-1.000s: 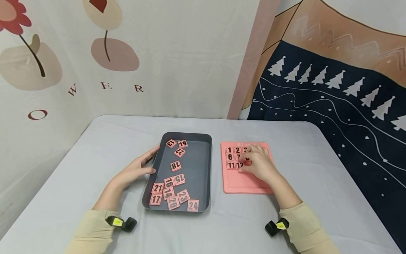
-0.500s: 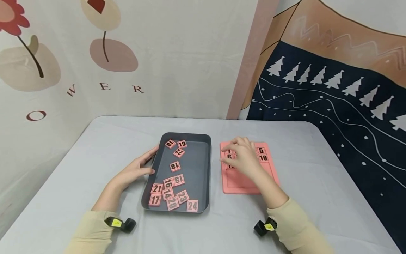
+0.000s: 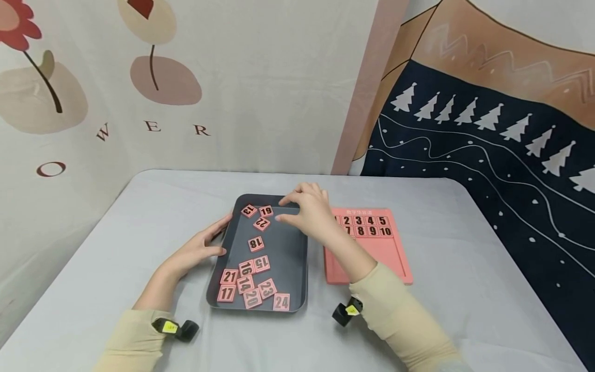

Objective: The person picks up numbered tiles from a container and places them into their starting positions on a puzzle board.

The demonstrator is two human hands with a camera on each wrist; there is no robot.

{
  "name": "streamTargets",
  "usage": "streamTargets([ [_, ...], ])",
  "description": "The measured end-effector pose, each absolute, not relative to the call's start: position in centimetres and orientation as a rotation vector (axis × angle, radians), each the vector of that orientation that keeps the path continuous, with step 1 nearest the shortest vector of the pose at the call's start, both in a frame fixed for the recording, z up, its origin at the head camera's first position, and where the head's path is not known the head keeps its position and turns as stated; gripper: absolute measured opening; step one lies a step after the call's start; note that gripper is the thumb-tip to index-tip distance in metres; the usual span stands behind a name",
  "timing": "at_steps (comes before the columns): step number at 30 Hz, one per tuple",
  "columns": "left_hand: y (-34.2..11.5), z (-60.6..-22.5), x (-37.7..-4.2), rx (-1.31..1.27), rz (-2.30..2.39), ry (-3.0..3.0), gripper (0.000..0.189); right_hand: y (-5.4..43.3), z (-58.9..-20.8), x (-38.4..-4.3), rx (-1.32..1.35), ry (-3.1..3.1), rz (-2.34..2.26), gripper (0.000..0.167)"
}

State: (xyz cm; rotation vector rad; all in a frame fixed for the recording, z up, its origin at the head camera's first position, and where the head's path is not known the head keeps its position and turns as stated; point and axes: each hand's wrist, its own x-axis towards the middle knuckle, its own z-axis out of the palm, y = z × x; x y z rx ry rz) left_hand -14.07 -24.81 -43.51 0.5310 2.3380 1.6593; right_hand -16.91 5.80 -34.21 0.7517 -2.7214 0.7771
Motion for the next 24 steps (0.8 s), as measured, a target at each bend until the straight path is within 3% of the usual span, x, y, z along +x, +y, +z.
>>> streamTargets([
  [24, -24.9, -43.5, -14.2, 0.524, 1.657, 2.321, 0.082, -2.5, -38.3, -21.6, 0.392, -2.905, 0.506, 0.039],
])
